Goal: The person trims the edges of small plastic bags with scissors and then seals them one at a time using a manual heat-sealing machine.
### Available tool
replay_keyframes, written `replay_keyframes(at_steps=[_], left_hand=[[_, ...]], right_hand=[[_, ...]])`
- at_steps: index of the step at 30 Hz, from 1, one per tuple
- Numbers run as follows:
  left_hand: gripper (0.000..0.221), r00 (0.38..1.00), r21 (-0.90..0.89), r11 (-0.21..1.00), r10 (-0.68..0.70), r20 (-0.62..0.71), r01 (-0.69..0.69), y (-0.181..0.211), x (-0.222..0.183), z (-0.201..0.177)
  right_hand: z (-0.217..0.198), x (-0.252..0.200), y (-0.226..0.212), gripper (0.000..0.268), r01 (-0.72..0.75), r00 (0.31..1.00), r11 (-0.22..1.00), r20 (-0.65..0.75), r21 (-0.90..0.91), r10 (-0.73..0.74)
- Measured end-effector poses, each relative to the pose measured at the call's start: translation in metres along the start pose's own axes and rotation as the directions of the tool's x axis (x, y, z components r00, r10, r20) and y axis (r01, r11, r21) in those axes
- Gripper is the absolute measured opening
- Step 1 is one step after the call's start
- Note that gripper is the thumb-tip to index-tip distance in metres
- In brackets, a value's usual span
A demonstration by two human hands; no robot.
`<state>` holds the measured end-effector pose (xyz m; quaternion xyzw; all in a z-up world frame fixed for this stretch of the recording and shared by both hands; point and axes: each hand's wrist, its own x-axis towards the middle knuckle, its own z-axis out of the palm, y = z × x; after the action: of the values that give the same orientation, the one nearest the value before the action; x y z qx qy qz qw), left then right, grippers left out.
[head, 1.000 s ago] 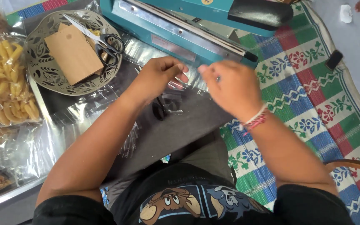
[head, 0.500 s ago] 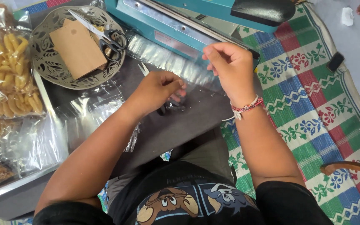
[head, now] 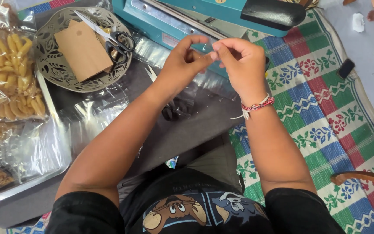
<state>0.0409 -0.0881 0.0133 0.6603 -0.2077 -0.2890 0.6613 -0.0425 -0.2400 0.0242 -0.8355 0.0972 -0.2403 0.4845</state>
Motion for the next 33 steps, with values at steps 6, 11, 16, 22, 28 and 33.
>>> replay_keyframes(at_steps=[6, 11, 16, 22, 28, 33], left_hand=[[0.009, 0.981, -0.039, 0.985, 0.173, 0.082, -0.170, -0.014, 0.011, -0.002], [0.009, 1.000, -0.160, 0.987, 0.001, -0.020, -0.005, -0.023, 0.023, 0.006], [0.008, 0.980, -0.200, 0.974, -0.132, -0.145, 0.102, -0.022, 0.041, 0.008], [0.015, 0.952, -0.055, 0.973, -0.229, -0.202, 0.222, -0.011, 0.056, 0.007], [0.019, 0.928, -0.097, 0.947, -0.320, -0.193, 0.306, 0.004, 0.052, 0.013], [0.018, 0.929, -0.178, 0.944, -0.311, -0.202, 0.278, 0.000, 0.056, 0.016]], right_hand=[[-0.004, 0.001, 0.006, 0.017, 0.016, 1.000, 1.000, -0.001, -0.027, -0.016], [0.002, 0.003, 0.015, 0.017, 0.039, 0.997, 0.997, -0.056, -0.071, -0.043], [0.002, 0.003, 0.010, 0.024, -0.033, 0.998, 0.999, -0.055, -0.029, 0.031], [-0.014, -0.015, -0.003, 0.020, -0.022, 0.997, 0.998, -0.074, -0.061, 0.018], [-0.046, -0.022, -0.018, 0.010, 0.369, 0.887, 0.875, -0.160, -0.314, -0.432], [-0.070, 0.006, -0.050, 0.036, 0.590, 0.547, 0.414, -0.035, -0.693, -0.837]])
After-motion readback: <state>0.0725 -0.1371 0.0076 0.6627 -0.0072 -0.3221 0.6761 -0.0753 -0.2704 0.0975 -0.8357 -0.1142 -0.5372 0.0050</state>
